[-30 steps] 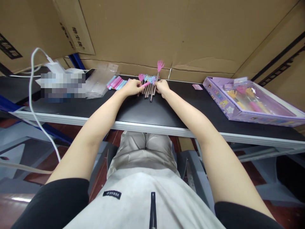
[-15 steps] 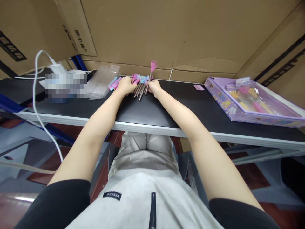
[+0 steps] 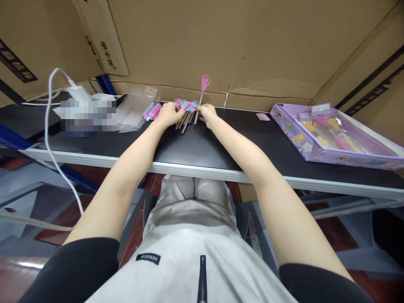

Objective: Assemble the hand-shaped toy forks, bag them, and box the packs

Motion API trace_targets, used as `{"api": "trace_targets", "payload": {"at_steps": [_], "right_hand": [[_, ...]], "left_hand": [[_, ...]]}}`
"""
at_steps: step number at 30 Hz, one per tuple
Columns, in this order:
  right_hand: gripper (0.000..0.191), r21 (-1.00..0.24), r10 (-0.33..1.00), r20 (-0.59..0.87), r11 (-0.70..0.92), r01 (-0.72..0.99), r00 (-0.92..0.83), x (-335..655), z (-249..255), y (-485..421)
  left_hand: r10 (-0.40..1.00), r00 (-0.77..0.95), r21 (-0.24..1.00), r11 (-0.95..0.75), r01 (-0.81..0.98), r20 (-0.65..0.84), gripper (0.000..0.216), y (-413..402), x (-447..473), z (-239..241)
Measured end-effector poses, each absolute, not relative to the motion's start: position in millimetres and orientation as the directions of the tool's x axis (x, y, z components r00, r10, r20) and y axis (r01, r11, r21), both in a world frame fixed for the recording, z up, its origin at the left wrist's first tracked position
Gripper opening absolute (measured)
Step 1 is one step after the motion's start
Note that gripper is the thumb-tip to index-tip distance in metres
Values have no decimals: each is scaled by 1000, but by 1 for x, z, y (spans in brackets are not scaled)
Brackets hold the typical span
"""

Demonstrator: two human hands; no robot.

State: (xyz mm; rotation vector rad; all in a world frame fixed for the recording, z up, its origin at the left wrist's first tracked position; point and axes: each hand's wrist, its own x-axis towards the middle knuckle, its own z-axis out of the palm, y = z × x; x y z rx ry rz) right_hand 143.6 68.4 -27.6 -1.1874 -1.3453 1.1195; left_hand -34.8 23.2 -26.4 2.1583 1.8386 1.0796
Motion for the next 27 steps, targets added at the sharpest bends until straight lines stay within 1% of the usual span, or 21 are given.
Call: {"api": "trace_targets", "payload": {"at_steps": [2, 5, 9, 13, 16, 21, 27], "right_hand": [[21, -998, 998, 34, 30, 64, 53, 157, -16, 55], [20, -999, 992, 12, 8, 35, 128, 180, -2, 38], [24, -999, 986, 27, 30, -20, 167, 206, 3, 28], [27, -994, 982, 8, 28, -105, 190, 219, 0, 26], [26, -989, 984, 12, 39, -144, 178, 221, -2, 26], [24, -987, 992, 44, 61, -146, 116, 220, -3, 26], [25, -987, 994, 45, 59, -150, 95, 223, -4, 26]], "left_hand": [[889, 54, 509, -310, 803, 455, 46, 22, -32, -26], [883, 101, 497, -349, 795, 459, 42, 18, -27, -24], [885, 146, 487, -374, 790, 443, 36, 11, -23, -20], [893, 208, 518, -407, 752, 399, 34, 7, -24, -19], [903, 228, 551, -406, 729, 365, 32, 6, -26, -20], [920, 205, 586, -373, 719, 335, 19, 5, -24, -20], [901, 163, 555, -382, 739, 402, 18, 7, -22, -19]]}}
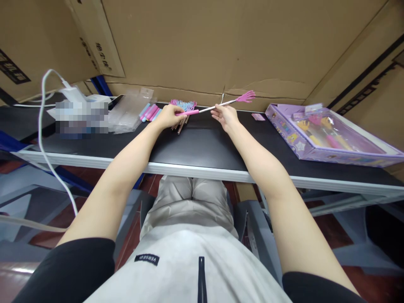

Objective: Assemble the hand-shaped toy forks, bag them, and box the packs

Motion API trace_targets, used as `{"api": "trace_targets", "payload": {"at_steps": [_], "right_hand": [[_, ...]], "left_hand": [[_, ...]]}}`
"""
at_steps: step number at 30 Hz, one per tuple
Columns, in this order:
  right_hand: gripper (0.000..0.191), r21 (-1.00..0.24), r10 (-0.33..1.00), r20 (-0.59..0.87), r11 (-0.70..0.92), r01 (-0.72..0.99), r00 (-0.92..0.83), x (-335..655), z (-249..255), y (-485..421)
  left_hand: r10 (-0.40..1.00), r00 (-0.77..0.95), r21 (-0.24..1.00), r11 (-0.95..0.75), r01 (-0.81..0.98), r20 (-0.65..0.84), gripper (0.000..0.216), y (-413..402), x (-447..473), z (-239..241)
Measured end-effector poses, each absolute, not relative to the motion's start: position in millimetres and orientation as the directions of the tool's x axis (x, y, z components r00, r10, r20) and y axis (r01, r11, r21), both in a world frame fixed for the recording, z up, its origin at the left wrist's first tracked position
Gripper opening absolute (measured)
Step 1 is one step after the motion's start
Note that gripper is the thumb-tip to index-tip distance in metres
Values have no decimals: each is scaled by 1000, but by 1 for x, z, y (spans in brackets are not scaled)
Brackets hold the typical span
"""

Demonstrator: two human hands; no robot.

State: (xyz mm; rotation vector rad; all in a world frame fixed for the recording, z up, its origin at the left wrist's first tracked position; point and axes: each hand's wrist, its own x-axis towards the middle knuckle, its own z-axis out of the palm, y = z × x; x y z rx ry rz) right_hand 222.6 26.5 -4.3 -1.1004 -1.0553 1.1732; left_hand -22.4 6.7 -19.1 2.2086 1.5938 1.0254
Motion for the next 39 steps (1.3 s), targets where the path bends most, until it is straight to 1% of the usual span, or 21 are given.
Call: {"api": "trace_targets", "payload": {"at_steps": [6, 12, 18, 21, 25, 32, 35, 39], "right_hand": [[25, -985, 996, 52, 64, -162, 78, 225, -5, 30], [26, -981, 997, 36, 48, -187, 68, 224, -4, 28], [35, -971, 995, 59, 75, -229, 76, 225, -7, 29], [36, -959, 993, 80, 101, -265, 91, 225, -10, 32], [37, -940, 987, 111, 141, -311, 112, 223, -13, 37], [36, -919, 987, 96, 136, -371, 126, 219, -13, 33], [37, -921, 989, 94, 129, -367, 111, 219, -12, 29], [32, -934, 995, 76, 93, -344, 63, 220, -10, 24]], "left_hand": [[896, 172, 559, -395, 729, 409, 14, 7, -22, -17], [888, 221, 612, -441, 656, 403, 12, 8, -23, -17], [857, 229, 646, -502, 575, 462, 14, 14, -26, -21], [851, 216, 654, -510, 559, 479, 10, 16, -25, -22], [851, 200, 698, -515, 498, 485, 5, 18, -22, -24], [864, 185, 759, -500, 417, 468, 8, 20, -20, -28], [869, 188, 769, -494, 407, 458, 8, 21, -21, -29], [863, 196, 769, -504, 393, 466, 8, 22, -25, -29]]}}
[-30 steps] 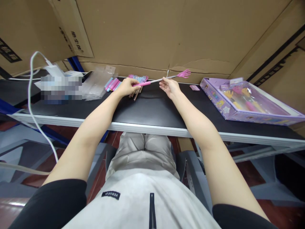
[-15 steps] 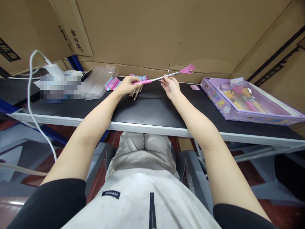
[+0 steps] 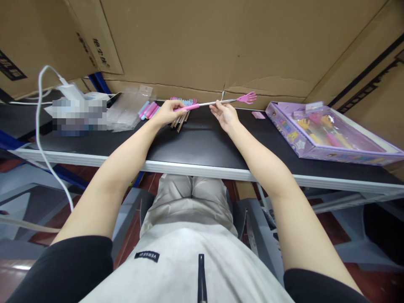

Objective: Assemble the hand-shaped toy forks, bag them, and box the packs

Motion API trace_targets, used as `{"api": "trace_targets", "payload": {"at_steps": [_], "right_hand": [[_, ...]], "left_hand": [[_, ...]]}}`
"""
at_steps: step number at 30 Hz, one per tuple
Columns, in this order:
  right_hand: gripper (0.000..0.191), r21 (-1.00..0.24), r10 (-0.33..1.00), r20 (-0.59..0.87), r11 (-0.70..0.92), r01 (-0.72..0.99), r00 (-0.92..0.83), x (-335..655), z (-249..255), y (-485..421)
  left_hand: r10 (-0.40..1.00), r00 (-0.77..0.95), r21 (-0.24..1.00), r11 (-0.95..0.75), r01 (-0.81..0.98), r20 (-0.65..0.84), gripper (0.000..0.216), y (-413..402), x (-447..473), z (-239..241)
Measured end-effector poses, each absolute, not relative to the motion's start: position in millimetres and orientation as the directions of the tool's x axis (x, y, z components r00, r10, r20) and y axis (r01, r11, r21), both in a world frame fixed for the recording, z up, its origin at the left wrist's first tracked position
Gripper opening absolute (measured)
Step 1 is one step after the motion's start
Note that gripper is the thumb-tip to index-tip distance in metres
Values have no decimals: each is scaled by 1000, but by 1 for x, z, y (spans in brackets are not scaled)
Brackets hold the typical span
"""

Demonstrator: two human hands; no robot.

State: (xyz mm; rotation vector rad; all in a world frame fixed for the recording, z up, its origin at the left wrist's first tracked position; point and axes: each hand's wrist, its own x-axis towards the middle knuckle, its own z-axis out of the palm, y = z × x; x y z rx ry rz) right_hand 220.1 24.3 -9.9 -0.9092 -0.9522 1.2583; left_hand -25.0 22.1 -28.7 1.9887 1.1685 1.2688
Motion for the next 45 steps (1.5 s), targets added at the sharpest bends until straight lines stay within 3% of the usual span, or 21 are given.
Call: {"api": "trace_targets", "payload": {"at_steps": [8, 23, 28, 33, 38, 45], "right_hand": [[31, -971, 997, 48, 60, -232, 56, 223, -5, 18], [37, -975, 999, -16, -26, -223, -44, 198, -2, -8], [46, -976, 1000, 13, 16, -219, 11, 196, 0, -1], [42, -951, 989, 60, 99, -294, 137, 210, 8, 13], [32, -893, 977, -29, 69, -444, 210, 227, 15, 17], [40, -962, 985, 24, 70, -263, 172, 228, 6, 23]], "left_hand": [[877, 209, 786, -481, 389, 433, 14, 17, -27, -23], [866, 255, 789, -498, 360, 430, 19, 12, -12, -29], [861, 232, 788, -509, 346, 454, 24, 13, -6, -28], [872, 214, 793, -489, 362, 440, 24, 14, -5, -26], [864, 182, 764, -501, 407, 470, 23, 16, -10, -28], [850, 205, 746, -525, 410, 486, 24, 19, -17, -30]]}}
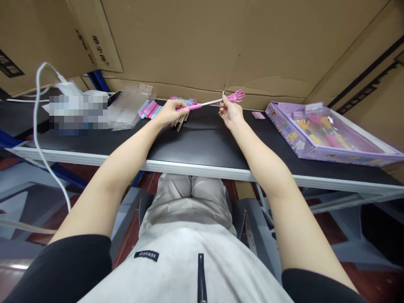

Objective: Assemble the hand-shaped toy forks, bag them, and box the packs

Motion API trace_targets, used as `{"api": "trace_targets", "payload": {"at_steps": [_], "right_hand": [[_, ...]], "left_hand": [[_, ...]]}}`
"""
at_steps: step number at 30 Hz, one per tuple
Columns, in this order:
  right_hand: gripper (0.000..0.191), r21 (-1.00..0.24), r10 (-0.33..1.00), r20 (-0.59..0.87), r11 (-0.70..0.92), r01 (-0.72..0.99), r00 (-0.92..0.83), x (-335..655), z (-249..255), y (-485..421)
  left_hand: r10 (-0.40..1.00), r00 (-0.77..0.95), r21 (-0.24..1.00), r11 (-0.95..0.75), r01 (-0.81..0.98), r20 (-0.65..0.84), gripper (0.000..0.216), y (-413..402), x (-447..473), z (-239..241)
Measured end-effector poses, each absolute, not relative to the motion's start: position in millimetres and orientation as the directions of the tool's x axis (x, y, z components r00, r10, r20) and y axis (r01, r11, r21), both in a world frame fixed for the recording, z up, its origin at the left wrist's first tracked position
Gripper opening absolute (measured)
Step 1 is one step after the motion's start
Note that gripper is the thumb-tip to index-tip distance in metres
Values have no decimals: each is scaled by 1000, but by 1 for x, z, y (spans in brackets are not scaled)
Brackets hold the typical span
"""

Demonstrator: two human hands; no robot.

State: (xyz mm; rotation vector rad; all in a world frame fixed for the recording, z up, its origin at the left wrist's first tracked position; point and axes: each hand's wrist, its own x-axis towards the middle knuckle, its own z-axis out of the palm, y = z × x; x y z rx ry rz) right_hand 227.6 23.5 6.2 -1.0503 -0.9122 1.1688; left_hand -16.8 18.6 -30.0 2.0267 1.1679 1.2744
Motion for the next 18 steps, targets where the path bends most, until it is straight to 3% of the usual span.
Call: {"api": "trace_targets", "payload": {"at_steps": [9, 18], "right_hand": [[48, -969, 987, 57, 91, -228, 151, 222, 0, 18], [46, -968, 990, -17, 20, -251, 141, 211, -1, 9]], "left_hand": [[860, 197, 769, -509, 386, 470, 21, 17, -19, -31], [854, 168, 747, -514, 422, 493, 19, 18, -15, -34]]}}
